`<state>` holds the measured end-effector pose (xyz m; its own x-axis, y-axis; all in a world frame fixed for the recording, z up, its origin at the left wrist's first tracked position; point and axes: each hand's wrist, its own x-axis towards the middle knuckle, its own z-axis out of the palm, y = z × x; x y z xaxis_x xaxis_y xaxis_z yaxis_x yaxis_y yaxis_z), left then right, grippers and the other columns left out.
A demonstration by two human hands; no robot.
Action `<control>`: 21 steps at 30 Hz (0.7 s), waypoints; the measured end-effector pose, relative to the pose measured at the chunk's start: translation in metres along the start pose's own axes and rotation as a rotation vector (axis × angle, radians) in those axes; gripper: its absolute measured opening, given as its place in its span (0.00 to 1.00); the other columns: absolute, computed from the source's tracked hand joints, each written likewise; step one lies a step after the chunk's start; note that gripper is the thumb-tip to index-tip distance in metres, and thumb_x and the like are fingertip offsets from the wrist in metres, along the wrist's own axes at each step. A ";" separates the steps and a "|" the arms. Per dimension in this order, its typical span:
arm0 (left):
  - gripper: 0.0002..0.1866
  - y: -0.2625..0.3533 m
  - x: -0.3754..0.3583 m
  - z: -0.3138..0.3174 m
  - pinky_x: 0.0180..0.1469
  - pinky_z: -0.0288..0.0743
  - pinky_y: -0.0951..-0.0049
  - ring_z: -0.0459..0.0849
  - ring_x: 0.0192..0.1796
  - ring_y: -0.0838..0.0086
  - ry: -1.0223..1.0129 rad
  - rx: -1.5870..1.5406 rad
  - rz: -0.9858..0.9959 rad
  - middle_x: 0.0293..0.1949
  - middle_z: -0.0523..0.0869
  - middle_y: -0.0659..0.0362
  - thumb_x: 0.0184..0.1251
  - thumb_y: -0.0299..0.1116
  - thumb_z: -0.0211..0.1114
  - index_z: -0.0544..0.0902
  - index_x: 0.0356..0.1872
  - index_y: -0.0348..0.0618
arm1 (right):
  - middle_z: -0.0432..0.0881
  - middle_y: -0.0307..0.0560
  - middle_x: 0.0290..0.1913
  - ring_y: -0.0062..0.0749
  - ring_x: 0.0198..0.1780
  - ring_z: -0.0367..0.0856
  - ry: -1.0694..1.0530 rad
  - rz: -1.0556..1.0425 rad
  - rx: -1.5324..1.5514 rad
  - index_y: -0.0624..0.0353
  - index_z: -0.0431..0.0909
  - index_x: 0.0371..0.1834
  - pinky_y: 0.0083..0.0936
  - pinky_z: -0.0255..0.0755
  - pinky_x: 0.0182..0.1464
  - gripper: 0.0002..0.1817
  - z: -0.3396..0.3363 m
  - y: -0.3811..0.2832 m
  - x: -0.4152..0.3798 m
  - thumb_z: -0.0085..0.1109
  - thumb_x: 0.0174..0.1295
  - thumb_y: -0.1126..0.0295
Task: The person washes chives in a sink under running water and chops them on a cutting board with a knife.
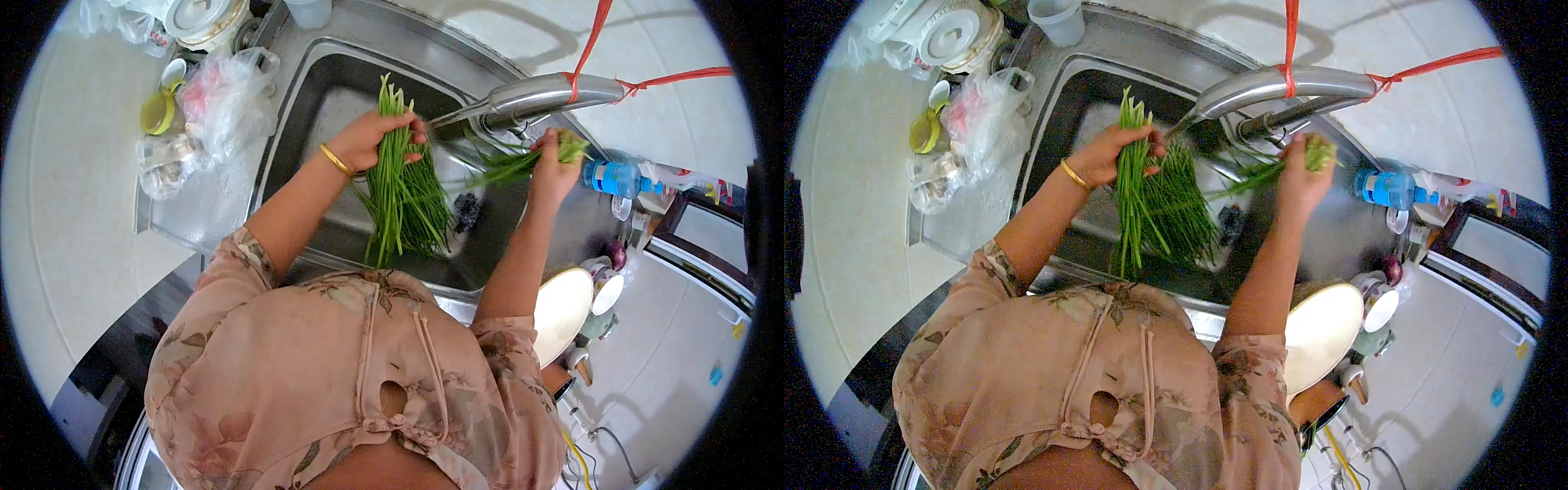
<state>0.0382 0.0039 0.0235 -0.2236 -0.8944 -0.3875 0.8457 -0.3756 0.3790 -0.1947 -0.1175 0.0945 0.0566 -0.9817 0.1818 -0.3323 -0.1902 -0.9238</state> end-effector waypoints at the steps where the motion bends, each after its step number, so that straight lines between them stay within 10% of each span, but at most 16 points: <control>1: 0.09 0.001 0.001 0.000 0.39 0.79 0.62 0.78 0.40 0.70 0.006 -0.017 -0.008 0.34 0.78 0.58 0.61 0.35 0.58 0.76 0.36 0.39 | 0.76 0.40 0.27 0.26 0.27 0.74 -0.025 -0.047 -0.199 0.61 0.73 0.34 0.22 0.68 0.30 0.10 -0.004 0.001 -0.003 0.58 0.57 0.65; 3: 0.09 0.001 0.005 0.000 0.39 0.79 0.64 0.79 0.39 0.71 -0.003 -0.050 -0.015 0.34 0.79 0.58 0.61 0.35 0.58 0.76 0.37 0.40 | 0.81 0.45 0.32 0.27 0.33 0.78 -0.191 0.083 -0.513 0.60 0.76 0.36 0.25 0.70 0.37 0.10 0.003 -0.003 -0.022 0.59 0.54 0.68; 9: 0.09 -0.003 0.009 0.006 0.38 0.80 0.65 0.80 0.38 0.71 -0.009 -0.129 -0.009 0.34 0.79 0.58 0.62 0.35 0.57 0.76 0.38 0.41 | 0.80 0.40 0.34 0.23 0.35 0.76 -0.778 0.458 0.085 0.60 0.77 0.39 0.21 0.69 0.41 0.14 0.068 0.032 -0.099 0.61 0.48 0.71; 21: 0.07 0.004 -0.009 0.023 0.38 0.79 0.69 0.77 0.36 0.76 0.210 0.241 0.214 0.35 0.78 0.62 0.57 0.29 0.62 0.77 0.37 0.40 | 0.78 0.39 0.29 0.21 0.35 0.73 -0.628 0.422 0.313 0.61 0.76 0.32 0.18 0.65 0.40 0.09 0.052 0.004 -0.074 0.59 0.55 0.66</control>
<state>0.0324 0.0047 0.0478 0.0707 -0.8990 -0.4322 0.7186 -0.2545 0.6471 -0.1517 -0.0465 0.0597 0.5333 -0.7749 -0.3393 -0.1708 0.2942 -0.9404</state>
